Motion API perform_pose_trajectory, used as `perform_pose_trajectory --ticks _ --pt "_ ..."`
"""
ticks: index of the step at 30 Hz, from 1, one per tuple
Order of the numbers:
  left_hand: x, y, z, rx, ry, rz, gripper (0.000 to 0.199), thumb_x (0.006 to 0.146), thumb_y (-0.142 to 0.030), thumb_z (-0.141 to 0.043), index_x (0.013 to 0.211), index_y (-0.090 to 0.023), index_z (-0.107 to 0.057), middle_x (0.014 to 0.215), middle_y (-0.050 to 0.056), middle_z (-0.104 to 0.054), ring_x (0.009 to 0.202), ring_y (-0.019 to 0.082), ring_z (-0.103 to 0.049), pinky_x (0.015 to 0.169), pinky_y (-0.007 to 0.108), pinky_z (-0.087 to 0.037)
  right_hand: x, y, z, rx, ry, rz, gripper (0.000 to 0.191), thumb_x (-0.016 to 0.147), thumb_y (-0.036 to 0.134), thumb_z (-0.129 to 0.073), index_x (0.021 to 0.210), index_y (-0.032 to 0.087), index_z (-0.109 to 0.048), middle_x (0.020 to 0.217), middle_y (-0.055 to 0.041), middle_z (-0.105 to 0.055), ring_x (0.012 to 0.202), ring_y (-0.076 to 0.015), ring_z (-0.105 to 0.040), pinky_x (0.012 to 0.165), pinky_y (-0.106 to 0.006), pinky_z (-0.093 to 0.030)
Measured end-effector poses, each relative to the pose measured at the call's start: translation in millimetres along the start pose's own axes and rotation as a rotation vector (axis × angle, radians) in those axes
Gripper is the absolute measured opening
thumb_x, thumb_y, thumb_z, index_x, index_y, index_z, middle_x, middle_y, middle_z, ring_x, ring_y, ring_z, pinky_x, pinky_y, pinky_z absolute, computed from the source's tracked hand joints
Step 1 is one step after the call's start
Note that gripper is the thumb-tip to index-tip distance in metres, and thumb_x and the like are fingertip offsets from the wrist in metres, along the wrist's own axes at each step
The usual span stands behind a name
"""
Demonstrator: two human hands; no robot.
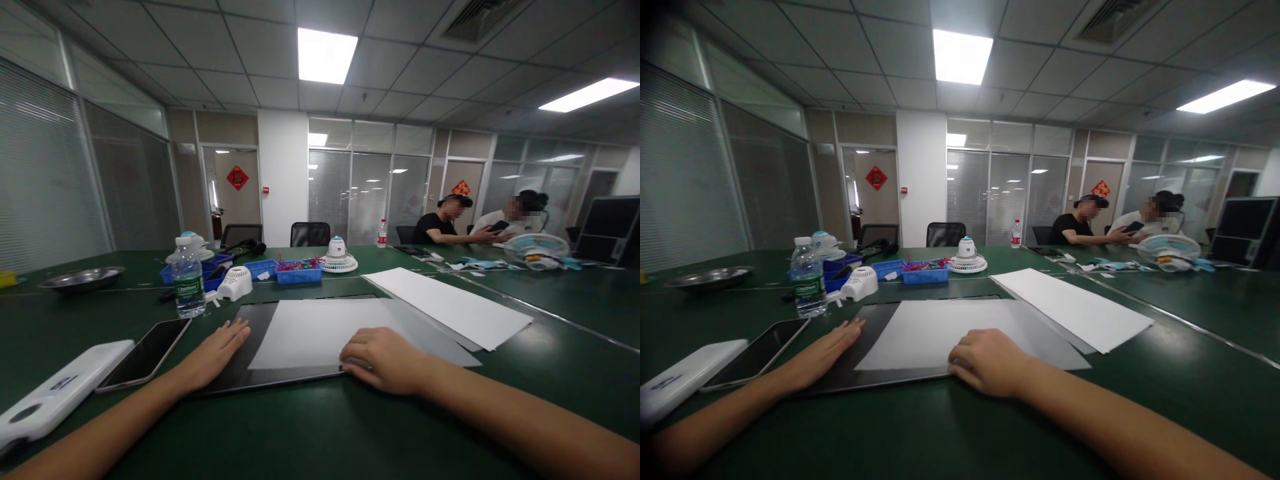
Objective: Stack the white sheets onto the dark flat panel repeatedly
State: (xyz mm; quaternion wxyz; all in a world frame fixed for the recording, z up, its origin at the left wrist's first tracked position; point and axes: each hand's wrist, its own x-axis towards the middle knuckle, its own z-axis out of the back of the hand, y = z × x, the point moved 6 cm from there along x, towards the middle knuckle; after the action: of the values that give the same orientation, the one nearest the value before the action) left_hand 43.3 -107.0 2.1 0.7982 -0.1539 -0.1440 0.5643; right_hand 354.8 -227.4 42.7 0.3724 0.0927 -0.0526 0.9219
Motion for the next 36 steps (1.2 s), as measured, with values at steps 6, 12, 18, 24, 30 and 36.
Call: perform_pose_trajectory --ticks 6,12,18,24,30,36 --pt "-7.0 -11.1 7.9 0.016 0.024 0.014 0.085 0.086 -0.065 -0.045 0.156 -0.019 -0.026 0.164 0.011 -0.016 0.149 0.037 -0.020 0.117 0.055 -0.027 -3.1 22.1 6.5 0.285 0.064 0.113 0.044 0.098 0.037 -0.047 0.140 0.024 -0.054 0.140 -0.0075 -0.059 0.128 -0.0208 -0.052 0.111 -0.038 -0.036" --pt "-7.1 -12.8 9.8 0.060 0.066 -0.060 0.065 0.092 -0.046 -0.043 0.153 -0.032 -0.031 0.164 0.003 -0.012 0.147 0.038 -0.021 0.115 0.060 -0.028 -5.9 -28.4 0.1 0.288 -0.013 -0.017 0.050 0.099 0.046 -0.044 0.146 0.028 -0.047 0.149 -0.0063 -0.049 0.137 -0.0223 -0.045 0.115 -0.042 -0.033" --pt "-3.2 -10.9 7.3 0.164 0.060 -0.115 0.053 0.094 -0.047 -0.038 0.146 -0.038 -0.045 0.161 -0.001 -0.027 0.148 0.036 -0.019 0.119 0.060 -0.019 -59.8 -182.4 -14.1 -0.112 -0.021 -0.649 0.064 0.096 0.052 -0.043 0.151 0.019 -0.038 0.160 -0.0133 -0.030 0.145 -0.0292 -0.029 0.118 -0.048 -0.021" --pt "-3.6 -8.0 13.7 0.232 -0.035 -0.106 0.062 0.090 -0.061 -0.039 0.137 -0.026 -0.059 0.155 0.007 -0.043 0.145 0.035 -0.035 0.120 0.056 -0.021 -133.5 -268.7 -28.8 -0.113 0.102 -0.958 0.064 0.099 0.054 -0.031 0.137 0.008 -0.054 0.139 -0.0250 -0.053 0.130 -0.0351 -0.050 0.102 -0.050 -0.041" --pt "-4.4 -5.1 13.5 0.199 -0.035 -0.056 0.064 0.089 -0.061 -0.040 0.137 -0.024 -0.058 0.152 0.008 -0.049 0.141 0.034 -0.041 0.116 0.052 -0.033 -149.9 -296.1 -36.6 -0.149 0.145 -1.078 0.051 0.099 0.053 -0.039 0.124 0.013 -0.061 0.124 -0.0165 -0.062 0.115 -0.0274 -0.059 0.095 -0.046 -0.047" --pt "-6.1 -8.6 15.4 0.213 -0.040 -0.071 0.065 0.089 -0.059 -0.039 0.140 -0.023 -0.055 0.153 0.009 -0.046 0.141 0.033 -0.041 0.116 0.050 -0.032 -162.5 -300.5 -27.7 -0.256 0.161 -1.190 0.035 0.094 0.039 -0.060 0.122 0.016 -0.059 0.122 -0.0095 -0.061 0.104 -0.0213 -0.062 0.088 -0.043 -0.054"
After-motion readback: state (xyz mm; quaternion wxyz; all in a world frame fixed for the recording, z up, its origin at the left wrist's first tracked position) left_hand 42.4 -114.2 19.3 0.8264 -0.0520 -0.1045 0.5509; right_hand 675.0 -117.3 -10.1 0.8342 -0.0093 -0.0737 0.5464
